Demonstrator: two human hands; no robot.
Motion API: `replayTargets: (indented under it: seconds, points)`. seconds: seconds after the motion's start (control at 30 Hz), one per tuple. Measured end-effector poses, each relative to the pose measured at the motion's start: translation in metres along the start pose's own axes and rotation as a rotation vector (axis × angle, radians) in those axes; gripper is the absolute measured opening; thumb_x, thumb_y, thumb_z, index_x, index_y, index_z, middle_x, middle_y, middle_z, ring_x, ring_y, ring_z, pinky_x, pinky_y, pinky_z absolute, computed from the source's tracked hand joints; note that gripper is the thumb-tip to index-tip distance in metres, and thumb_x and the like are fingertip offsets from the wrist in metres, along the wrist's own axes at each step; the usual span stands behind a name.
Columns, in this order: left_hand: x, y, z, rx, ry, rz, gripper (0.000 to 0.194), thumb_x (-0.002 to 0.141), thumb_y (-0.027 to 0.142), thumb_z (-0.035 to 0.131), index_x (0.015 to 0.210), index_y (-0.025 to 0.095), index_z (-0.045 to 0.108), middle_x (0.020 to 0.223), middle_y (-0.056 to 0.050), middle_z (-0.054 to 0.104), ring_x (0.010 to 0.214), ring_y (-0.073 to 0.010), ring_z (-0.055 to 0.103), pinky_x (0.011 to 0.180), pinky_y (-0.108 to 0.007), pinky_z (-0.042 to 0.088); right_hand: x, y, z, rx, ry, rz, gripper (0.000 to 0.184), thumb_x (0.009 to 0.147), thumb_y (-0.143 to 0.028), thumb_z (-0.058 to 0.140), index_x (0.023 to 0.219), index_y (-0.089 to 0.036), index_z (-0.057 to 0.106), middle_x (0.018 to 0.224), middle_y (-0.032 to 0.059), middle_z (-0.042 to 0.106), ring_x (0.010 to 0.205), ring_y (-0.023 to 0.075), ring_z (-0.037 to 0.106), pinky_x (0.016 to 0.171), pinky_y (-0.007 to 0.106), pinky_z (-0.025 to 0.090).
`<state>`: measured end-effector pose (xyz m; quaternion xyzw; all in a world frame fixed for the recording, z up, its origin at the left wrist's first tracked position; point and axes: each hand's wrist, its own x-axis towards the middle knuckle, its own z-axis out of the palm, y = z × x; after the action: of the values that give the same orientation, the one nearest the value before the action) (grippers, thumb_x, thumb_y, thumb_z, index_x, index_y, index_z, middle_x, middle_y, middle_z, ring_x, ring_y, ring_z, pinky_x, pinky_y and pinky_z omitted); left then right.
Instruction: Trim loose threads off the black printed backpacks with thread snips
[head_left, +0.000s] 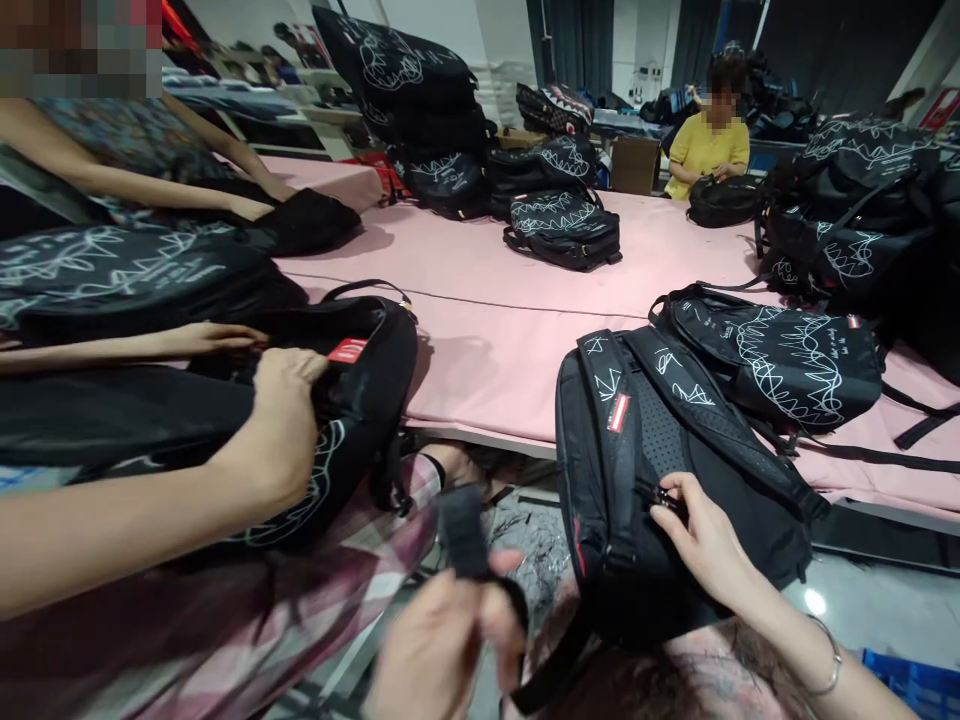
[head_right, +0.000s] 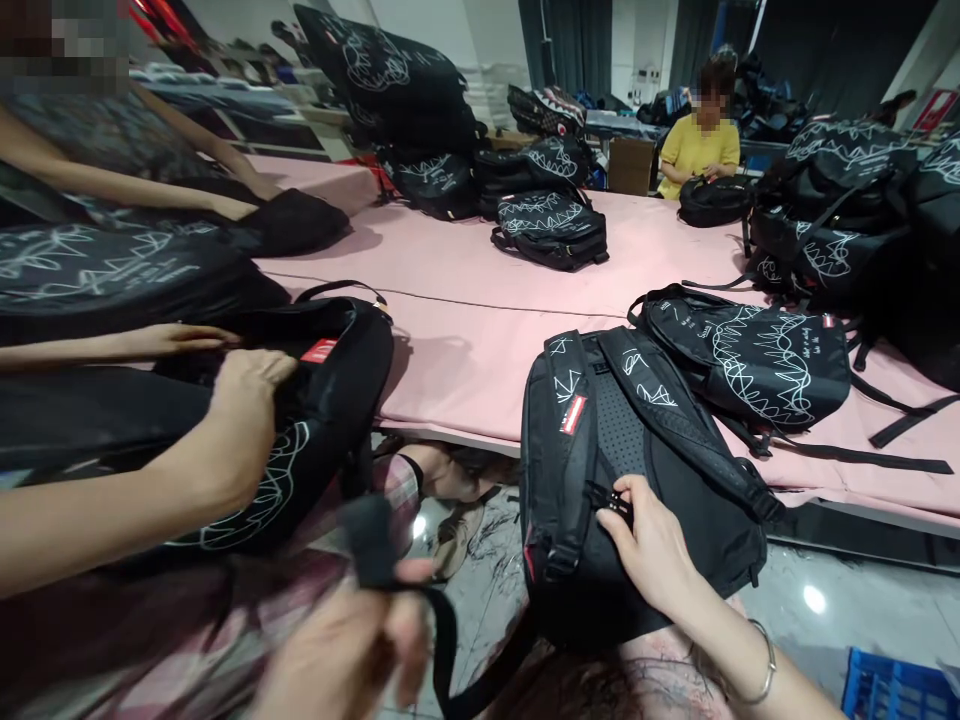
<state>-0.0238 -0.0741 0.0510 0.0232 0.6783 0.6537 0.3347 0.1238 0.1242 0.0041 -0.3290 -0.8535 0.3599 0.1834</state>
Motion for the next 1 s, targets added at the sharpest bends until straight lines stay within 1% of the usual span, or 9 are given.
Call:
replayTargets:
  seconds: [0.03,0.1,0.17,0.27,0.37,0.6,0.73,0.83,1.0]
  points:
    - [0.005,-0.006,0.014,0.008,-0.101,-0.057,0.056,0.059,0.063,0.061,0.082,0.011,0.059,0.036,0.004,0.048,0.027,-0.0089,0.037,0.028,-0.02,0.028,-0.003,-0.003,-0.001,0.045,0.03,-0.017,0.019,0.086,-0.03,0.043,0.102,-0.021,0.046,0.089,0.0037,0.06,0.081,0.0172,0.058,0.071,0.027,0.043]
    - [0.011,-0.019,0.039,0.004,-0.27,-0.145,0.057,0.06,0.065,0.058,0.077,0.011,0.058,0.032,0.004,0.045,0.024,-0.0065,0.032,0.027,-0.017,0.018,-0.01,-0.011,-0.004,0.122,0.049,-0.067,0.016,0.087,-0.026,0.041,0.101,-0.022,0.048,0.092,0.0037,0.059,0.085,0.0167,0.057,0.074,0.027,0.044]
    - [0.012,-0.027,0.055,-0.043,-0.35,-0.166,0.049,0.066,0.058,0.058,0.079,0.011,0.057,0.035,0.003,0.049,0.025,-0.0053,0.033,0.029,-0.016,0.019,-0.014,-0.017,-0.006,0.181,0.014,-0.134,0.016,0.086,-0.024,0.044,0.101,-0.022,0.05,0.092,0.0036,0.059,0.083,0.0164,0.057,0.072,0.027,0.045]
    - [0.009,-0.029,0.063,-0.098,-0.411,-0.171,0.039,0.071,0.048,0.058,0.087,0.012,0.056,0.039,0.004,0.051,0.027,-0.0054,0.036,0.03,-0.015,0.023,-0.017,-0.022,-0.009,0.242,-0.054,-0.259,0.016,0.087,-0.021,0.045,0.101,-0.021,0.052,0.091,0.0049,0.059,0.084,0.0166,0.056,0.074,0.028,0.045]
    - [0.006,-0.025,0.062,-0.016,-0.437,-0.161,0.037,0.074,0.046,0.054,0.088,0.012,0.055,0.035,0.006,0.047,0.025,-0.0048,0.032,0.028,-0.015,0.02,-0.015,-0.023,-0.01,0.257,-0.103,-0.337,0.014,0.089,-0.021,0.044,0.1,-0.019,0.052,0.088,0.0057,0.058,0.083,0.0166,0.055,0.074,0.029,0.045]
    - [0.005,-0.025,0.063,0.203,-0.471,-0.068,0.036,0.075,0.049,0.051,0.081,0.013,0.056,0.034,0.007,0.045,0.024,-0.0041,0.032,0.026,-0.013,0.021,-0.011,-0.027,-0.01,0.199,-0.178,-0.346,0.016,0.091,-0.024,0.04,0.089,-0.019,0.055,0.083,0.0046,0.057,0.078,0.0158,0.054,0.07,0.028,0.043]
    - [0.005,-0.024,0.065,0.199,-0.469,-0.115,0.041,0.073,0.05,0.051,0.087,0.013,0.057,0.033,0.008,0.043,0.023,-0.0039,0.028,0.025,-0.013,0.02,-0.011,-0.024,-0.009,0.186,-0.105,-0.346,0.017,0.091,-0.022,0.04,0.083,-0.018,0.054,0.081,0.0042,0.058,0.076,0.0161,0.053,0.07,0.028,0.042]
    - [0.005,-0.022,0.067,0.171,-0.451,-0.123,0.041,0.074,0.05,0.051,0.089,0.012,0.057,0.033,0.008,0.042,0.024,-0.0032,0.027,0.025,-0.013,0.019,-0.012,-0.022,-0.008,0.247,-0.065,-0.32,0.013,0.09,-0.02,0.04,0.088,-0.018,0.053,0.081,0.0042,0.057,0.077,0.0158,0.053,0.07,0.028,0.042]
    - [0.003,-0.021,0.069,0.108,-0.466,-0.11,0.034,0.075,0.046,0.055,0.083,0.013,0.057,0.033,0.007,0.043,0.025,-0.0022,0.027,0.026,-0.01,0.017,-0.011,-0.023,-0.012,0.252,-0.12,-0.327,0.014,0.089,-0.022,0.041,0.088,-0.019,0.054,0.084,0.0053,0.057,0.079,0.0165,0.053,0.072,0.029,0.042]
